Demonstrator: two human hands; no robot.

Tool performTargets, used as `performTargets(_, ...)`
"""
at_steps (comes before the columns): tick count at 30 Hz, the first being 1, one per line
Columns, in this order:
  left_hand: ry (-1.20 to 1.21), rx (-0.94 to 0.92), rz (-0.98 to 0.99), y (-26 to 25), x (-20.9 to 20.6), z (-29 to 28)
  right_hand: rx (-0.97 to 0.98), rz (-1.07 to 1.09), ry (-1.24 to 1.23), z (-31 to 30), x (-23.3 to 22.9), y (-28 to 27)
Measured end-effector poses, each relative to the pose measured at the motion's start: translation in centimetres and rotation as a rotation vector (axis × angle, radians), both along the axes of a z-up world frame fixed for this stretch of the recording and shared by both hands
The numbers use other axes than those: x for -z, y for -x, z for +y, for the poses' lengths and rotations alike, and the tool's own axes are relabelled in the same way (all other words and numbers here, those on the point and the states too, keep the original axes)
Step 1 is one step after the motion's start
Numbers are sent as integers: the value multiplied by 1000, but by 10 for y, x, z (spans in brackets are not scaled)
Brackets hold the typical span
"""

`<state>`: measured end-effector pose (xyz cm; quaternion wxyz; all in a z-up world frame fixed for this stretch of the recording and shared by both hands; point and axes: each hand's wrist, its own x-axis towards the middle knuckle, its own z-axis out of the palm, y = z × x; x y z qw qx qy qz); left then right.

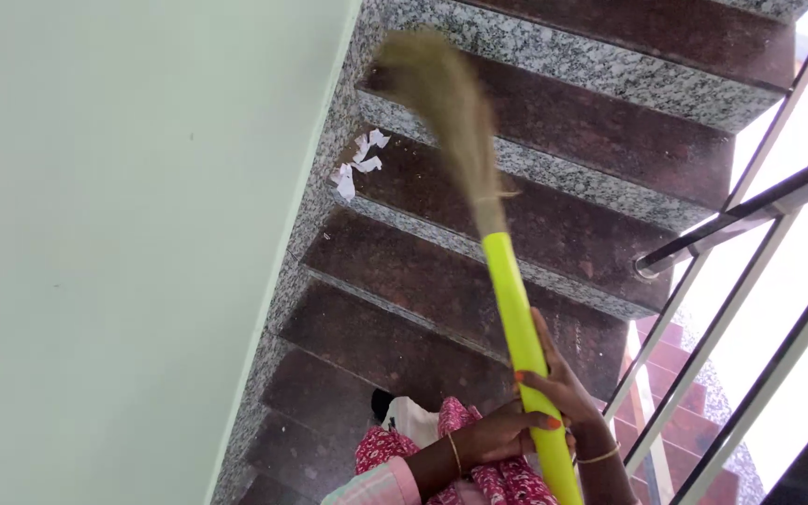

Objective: The person sweeps debris and paper scraps down the stairs using a broom.

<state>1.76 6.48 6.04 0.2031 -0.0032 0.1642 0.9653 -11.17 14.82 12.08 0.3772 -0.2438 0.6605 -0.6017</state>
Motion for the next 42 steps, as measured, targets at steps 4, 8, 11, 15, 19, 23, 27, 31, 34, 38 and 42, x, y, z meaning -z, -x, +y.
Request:
performTargets(4,123,-90,-131,34,40,8,223,-159,30,2,30,15)
performTargets(8,201,-204,-277,70,85,-11,401,-273,20,-30,60,37)
performTargets(11,257,-248,-298,64,103,-35,398,-256,58,-62,81,30)
performTargets(15,272,-317,-254,42,100,-96,304,-270,87,-117,79,21)
performTargets(19,187,-391,-280,37,80,-154,237,-297,41,-179,65,17)
performTargets(23,180,-476,-280,26,60,-191,153,-283,-23,-223,56,16)
performTargets(27,199,-578,-341,38,56,-223,47,-336,7,-263,56,28)
performTargets(31,248,-717,-307,65,63,-260,-41,-244,-54,-312,66,56)
performTargets(34,291,-766,-297,94,67,-288,-114,-191,-69,-349,68,83)
performTargets(38,246,-841,-296,115,76,-285,-193,-190,-168,-356,59,102)
performTargets(42,201,-847,-266,126,77,-246,-254,-107,-151,-321,53,108)
